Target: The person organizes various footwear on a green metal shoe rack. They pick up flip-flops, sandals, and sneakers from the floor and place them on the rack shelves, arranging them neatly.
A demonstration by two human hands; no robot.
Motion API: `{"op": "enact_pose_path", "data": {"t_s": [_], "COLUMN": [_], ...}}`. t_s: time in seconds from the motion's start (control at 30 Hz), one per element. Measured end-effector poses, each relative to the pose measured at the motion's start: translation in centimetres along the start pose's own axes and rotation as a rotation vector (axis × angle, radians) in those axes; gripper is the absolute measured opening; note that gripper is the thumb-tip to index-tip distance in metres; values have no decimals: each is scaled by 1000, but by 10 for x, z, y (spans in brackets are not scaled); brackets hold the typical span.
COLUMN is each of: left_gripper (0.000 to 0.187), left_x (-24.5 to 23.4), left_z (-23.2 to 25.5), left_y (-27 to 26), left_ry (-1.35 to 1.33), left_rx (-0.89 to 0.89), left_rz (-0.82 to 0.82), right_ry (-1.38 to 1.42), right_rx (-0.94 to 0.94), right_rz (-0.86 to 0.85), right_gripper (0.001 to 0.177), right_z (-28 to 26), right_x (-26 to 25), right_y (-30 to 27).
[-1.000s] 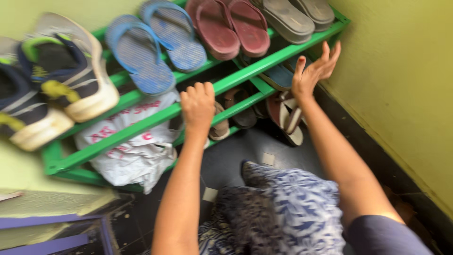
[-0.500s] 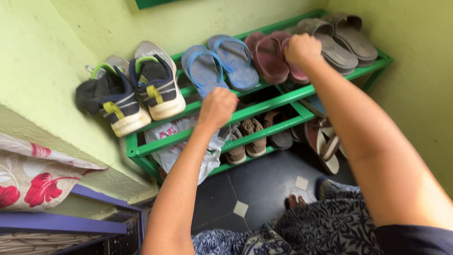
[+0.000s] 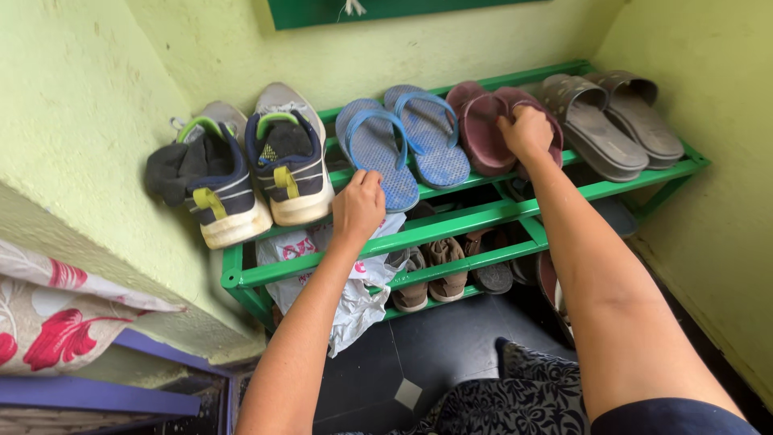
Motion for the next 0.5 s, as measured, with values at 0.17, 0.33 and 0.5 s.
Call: {"op": "enact_pose_path", "data": {"t_s": [0.17, 0.33, 0.5], "left_gripper": [8, 15, 21], "left_x": [-1, -5, -14], "left_z": [6, 9, 17], "left_y": [-1, -5, -3], "left_ry": [46, 142, 169], "left_rx": [45, 41, 71], "left_rz": [16, 49, 90], "right_ry": [-28, -22, -148], "right_rx": [-74, -140, -186], "right_rz": [5, -104, 62], "right_gripper": [43, 40, 26], "right_z": [0, 7, -7], "right_x": [12, -6, -53], "right_y": [10, 28, 14]}}
Point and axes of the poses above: each hand's wrist, its own y-axis towards the middle knuckle, its own x-axis out of the palm, z = x × y, the point moved 8 cm from there along y, towards the middle knuckle, and after that the axes turned 6 degrees about -z, right-handed, at the moved point
